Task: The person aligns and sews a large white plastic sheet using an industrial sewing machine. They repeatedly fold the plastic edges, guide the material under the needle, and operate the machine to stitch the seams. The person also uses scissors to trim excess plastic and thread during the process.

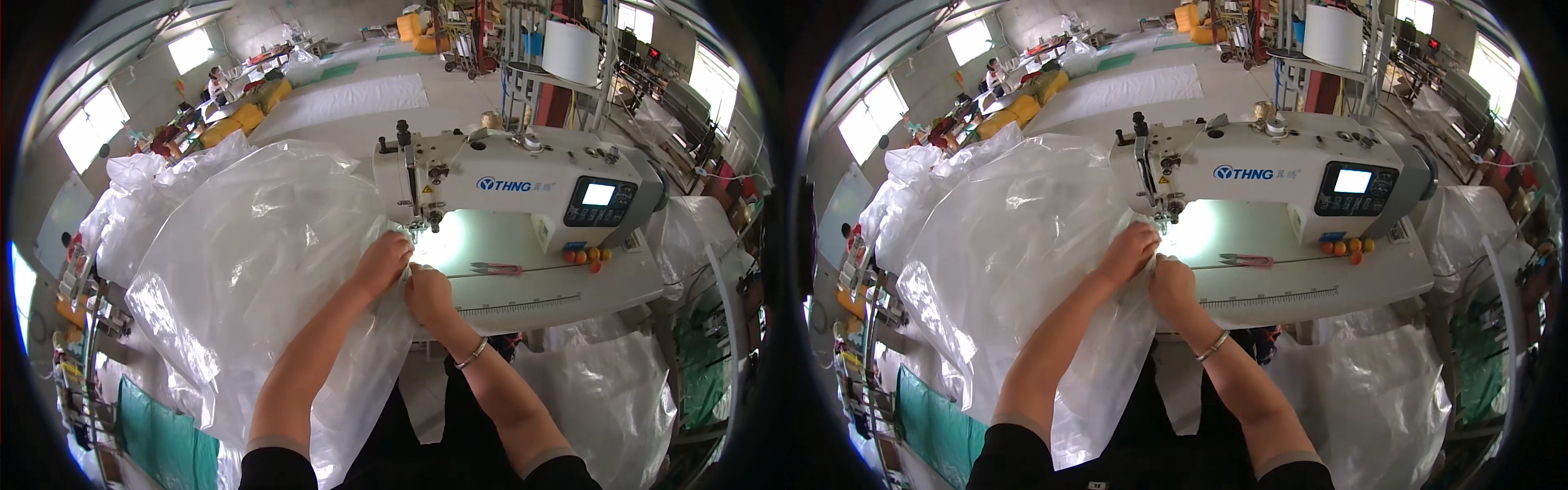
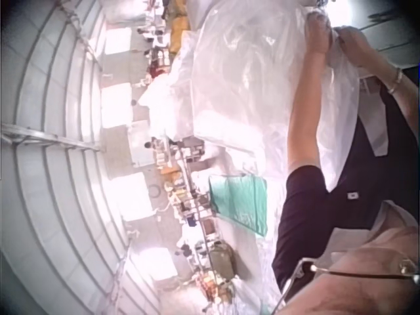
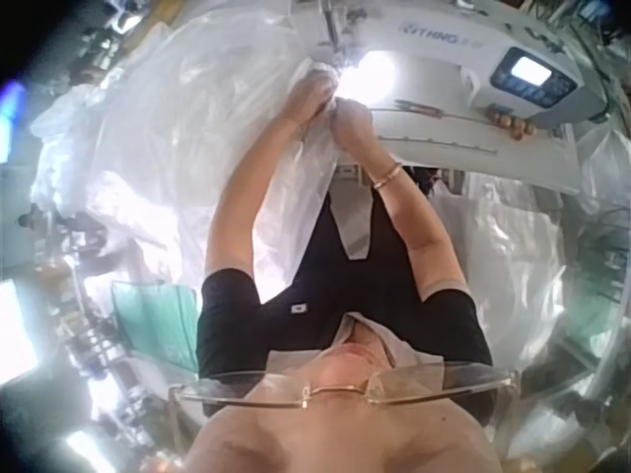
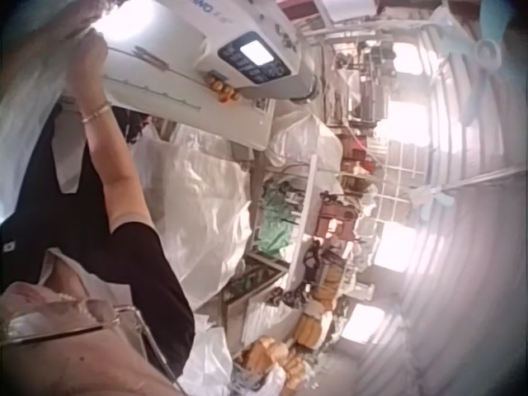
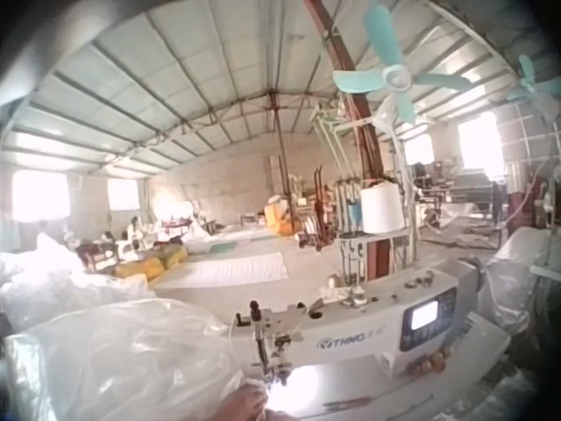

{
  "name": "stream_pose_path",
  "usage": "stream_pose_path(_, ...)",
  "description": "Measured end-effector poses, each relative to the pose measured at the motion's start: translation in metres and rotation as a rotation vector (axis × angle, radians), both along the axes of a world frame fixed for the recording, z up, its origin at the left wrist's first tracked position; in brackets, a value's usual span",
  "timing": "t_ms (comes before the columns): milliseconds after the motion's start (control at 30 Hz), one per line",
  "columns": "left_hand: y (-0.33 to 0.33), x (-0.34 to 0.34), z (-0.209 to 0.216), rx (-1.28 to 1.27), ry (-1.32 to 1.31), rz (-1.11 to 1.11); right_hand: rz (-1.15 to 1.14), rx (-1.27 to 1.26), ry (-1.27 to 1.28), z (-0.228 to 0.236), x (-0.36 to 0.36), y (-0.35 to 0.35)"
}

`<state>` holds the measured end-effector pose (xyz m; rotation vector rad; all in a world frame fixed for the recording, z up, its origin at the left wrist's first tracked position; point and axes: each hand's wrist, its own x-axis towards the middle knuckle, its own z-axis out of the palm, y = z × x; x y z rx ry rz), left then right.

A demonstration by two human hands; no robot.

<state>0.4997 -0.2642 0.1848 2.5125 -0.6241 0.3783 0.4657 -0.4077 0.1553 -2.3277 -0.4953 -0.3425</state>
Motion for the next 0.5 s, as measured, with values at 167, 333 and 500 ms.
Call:
stream_pose_path(167, -0.007, -0.029, 0.011, 0.087, 0.07, -0.047, 0.188, 0.242, 0.061, 0.003, 0.007, -0.033)
stream_pose_path(333, -0.018, -0.037, 0.001, 0.238, 0.1, 0.096, -0.005, 0.502, 0.074, 0.005, 0.045, -0.051)
stream_pose_path(500, -0.014, -0.039, -0.004, 0.258, 0.071, 0.097, 0.008, 0.629, 0.111, 0.011, 0.083, -0.04)
